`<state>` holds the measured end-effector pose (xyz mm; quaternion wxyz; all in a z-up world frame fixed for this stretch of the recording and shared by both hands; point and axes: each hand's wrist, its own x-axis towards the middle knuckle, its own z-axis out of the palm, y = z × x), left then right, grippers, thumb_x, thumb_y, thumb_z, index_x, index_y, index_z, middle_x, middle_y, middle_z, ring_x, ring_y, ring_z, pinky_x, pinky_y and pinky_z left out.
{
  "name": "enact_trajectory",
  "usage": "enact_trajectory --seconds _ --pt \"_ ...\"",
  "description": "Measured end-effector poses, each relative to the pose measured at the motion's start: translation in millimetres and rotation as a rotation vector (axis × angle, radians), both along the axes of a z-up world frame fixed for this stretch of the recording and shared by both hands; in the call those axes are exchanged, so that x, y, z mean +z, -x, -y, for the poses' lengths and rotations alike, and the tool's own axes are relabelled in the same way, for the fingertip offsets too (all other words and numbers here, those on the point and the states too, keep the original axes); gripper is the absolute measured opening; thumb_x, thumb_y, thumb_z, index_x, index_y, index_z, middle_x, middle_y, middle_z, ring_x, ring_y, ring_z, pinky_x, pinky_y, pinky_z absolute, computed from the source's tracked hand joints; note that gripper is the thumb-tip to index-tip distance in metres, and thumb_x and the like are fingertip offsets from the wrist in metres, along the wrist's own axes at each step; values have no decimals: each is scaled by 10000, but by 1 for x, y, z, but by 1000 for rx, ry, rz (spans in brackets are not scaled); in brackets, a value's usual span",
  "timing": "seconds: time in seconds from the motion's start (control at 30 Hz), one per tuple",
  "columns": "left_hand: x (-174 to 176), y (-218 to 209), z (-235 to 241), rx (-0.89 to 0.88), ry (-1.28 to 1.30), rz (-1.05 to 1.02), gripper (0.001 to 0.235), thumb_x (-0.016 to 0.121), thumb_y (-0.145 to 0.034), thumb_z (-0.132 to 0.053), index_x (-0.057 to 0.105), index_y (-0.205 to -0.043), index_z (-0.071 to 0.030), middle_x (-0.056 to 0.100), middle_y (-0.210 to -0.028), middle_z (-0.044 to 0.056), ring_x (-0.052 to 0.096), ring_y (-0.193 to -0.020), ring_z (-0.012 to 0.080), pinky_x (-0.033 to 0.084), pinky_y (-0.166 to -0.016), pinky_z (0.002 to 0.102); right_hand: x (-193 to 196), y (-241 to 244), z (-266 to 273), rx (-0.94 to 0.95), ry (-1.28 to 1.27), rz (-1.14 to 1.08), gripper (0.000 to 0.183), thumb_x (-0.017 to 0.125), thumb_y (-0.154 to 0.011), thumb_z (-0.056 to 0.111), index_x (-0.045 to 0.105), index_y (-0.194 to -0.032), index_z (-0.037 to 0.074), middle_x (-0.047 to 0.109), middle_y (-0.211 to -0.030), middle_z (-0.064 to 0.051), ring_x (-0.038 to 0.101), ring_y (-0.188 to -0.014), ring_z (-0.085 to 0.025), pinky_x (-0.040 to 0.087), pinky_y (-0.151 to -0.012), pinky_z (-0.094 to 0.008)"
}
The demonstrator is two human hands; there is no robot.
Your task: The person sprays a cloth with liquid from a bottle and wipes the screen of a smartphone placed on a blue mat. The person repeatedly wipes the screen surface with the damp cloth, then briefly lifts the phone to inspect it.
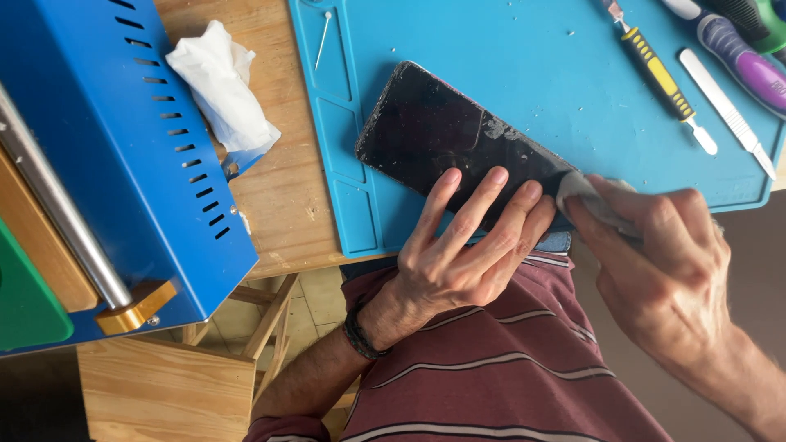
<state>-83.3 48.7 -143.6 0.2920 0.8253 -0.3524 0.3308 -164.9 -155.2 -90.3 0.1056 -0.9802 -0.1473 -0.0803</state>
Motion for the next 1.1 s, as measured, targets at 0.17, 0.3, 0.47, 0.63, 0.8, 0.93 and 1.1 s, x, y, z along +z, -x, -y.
enact_trajectory --seconds 0.17,0.3,0.47,0.63,0.8,0.93,1.1 --pt "10 -1 -4 -38 -47 -31 103 764 -1062 -194 854 -1093 -154 805 -1118 -50 742 -1158 222 618 -1017 467 0 -35 -21 4 -44 28 352 655 -1136 -181 860 -1354 4 724 -1365 -152 552 -949 -355 526 -751 -426" --pt "2 0 2 7 0 -1 237 982 -949 -237 840 -1070 -92 775 -1114 -76 772 -1114 206 658 -978 466 -6 -3 2 -17 82 27 317 748 -1121 -154 874 -1317 62 737 -1342 -113 567 -909 -332 545 -737 -462" --pt "10 -1 -3 -46 -21 -26 75 818 -1037 -191 848 -1052 -123 806 -1075 -44 748 -1143 235 623 -1001 477 0 -30 -18 27 69 59 321 710 -1124 -101 865 -1358 55 711 -1394 -100 558 -933 -310 535 -704 -412" --pt "7 -1 -3 0 -2 -6 190 969 -959 -226 854 -1052 -105 779 -1126 -62 765 -1123 213 649 -983 459 -2 -15 -8 -25 119 -12 470 674 -1054 -198 893 -1318 123 736 -1336 -63 564 -882 -306 538 -672 -430" --pt "12 -2 -1 -19 4 -33 71 853 -1018 -184 842 -1030 -115 809 -1069 -63 753 -1128 213 620 -1002 451 4 -35 -14 44 8 2 473 619 -1075 -256 859 -1354 41 708 -1394 -108 531 -891 -334 542 -734 -432" --pt "6 -2 -2 8 5 -1 161 953 -962 -219 857 -1040 -116 773 -1110 -70 759 -1127 204 646 -982 452 0 -21 -2 -1 105 -50 522 656 -1037 -232 893 -1321 135 741 -1348 -51 574 -913 -312 550 -669 -406" --pt "12 -3 -3 -16 12 -29 27 841 -1016 -172 849 -1018 -146 800 -1053 -51 750 -1124 215 626 -986 450 7 -41 -13 74 -56 -53 586 501 -1003 -289 835 -1372 21 695 -1413 -135 514 -894 -357 541 -764 -450"
